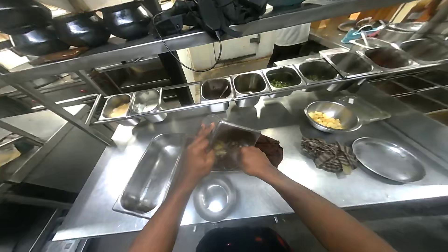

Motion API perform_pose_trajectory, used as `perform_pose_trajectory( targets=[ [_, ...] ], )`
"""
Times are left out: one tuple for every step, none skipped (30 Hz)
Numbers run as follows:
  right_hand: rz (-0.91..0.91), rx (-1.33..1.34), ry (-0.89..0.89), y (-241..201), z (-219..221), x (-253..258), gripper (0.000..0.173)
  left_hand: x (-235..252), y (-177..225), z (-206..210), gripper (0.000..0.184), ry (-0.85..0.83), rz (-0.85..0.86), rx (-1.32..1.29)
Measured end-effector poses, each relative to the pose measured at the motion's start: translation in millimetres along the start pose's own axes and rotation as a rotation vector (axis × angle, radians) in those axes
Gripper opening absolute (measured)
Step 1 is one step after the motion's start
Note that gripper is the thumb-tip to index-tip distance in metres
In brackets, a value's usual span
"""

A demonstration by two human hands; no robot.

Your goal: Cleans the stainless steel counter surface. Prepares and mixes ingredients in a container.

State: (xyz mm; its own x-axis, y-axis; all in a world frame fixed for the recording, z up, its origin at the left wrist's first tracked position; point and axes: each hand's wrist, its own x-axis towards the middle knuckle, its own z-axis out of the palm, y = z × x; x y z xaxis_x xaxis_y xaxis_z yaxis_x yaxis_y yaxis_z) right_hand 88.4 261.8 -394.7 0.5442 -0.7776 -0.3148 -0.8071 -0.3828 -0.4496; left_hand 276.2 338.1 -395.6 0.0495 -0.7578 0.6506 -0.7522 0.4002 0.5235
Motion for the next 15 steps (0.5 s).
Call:
perform_pose_trajectory(
  targets=[
    [-0.023,0.132,-0.002,4,4,3,0.022,-2,1,0,0.016,0.009,-0.002,-0.013],
    [-0.042,0.267,-0.019,6,6,4,0.023,-3,1,0,0.016,0.019,-0.011,-0.027],
    [-0.045,0.414,-0.055,5,8,2,0.026,-4,0,-1,0.016,0.026,-0.028,-0.038],
    [-0.031,0.585,-0.099,4,11,-1,0.028,-5,-2,-1,0.015,0.030,-0.049,-0.054],
    [-0.010,0.756,-0.145,2,14,-4,0.029,-6,-4,-2,0.015,0.041,-0.069,-0.066],
    [0.015,0.907,-0.198,0,15,-8,0.028,-6,-7,-3,0.014,0.061,-0.094,-0.071],
    [0.034,1.005,-0.243,-1,15,-13,0.028,-6,-10,-6,0.014,0.080,-0.126,-0.073],
    [0.039,1.054,-0.263,-2,14,-20,0.027,-6,-13,-12,0.013,0.092,-0.165,-0.077],
    [0.022,1.065,-0.263,0,14,-27,0.026,-4,-17,-20,0.013,0.100,-0.211,-0.069],
    [-0.015,1.049,-0.240,3,14,-36,0.026,-3,-21,-29,0.013,0.113,-0.254,-0.059],
    [-0.066,1.000,-0.197,10,15,-45,0.026,-1,-26,-37,0.013,0.136,-0.285,-0.050],
    [-0.139,0.912,-0.126,18,19,-54,0.024,0,-29,-45,0.012,0.163,-0.312,-0.040],
    [-0.239,0.784,-0.020,28,28,-62,0.024,2,-28,-54,0.011,0.196,-0.359,-0.037],
    [-0.359,0.612,0.126,38,41,-69,0.024,4,-27,-61,0.011,0.238,-0.397,-0.042],
    [-0.484,0.427,0.310,48,61,-72,0.028,6,-25,-68,0.012,0.285,-0.431,-0.057]
  ],
)
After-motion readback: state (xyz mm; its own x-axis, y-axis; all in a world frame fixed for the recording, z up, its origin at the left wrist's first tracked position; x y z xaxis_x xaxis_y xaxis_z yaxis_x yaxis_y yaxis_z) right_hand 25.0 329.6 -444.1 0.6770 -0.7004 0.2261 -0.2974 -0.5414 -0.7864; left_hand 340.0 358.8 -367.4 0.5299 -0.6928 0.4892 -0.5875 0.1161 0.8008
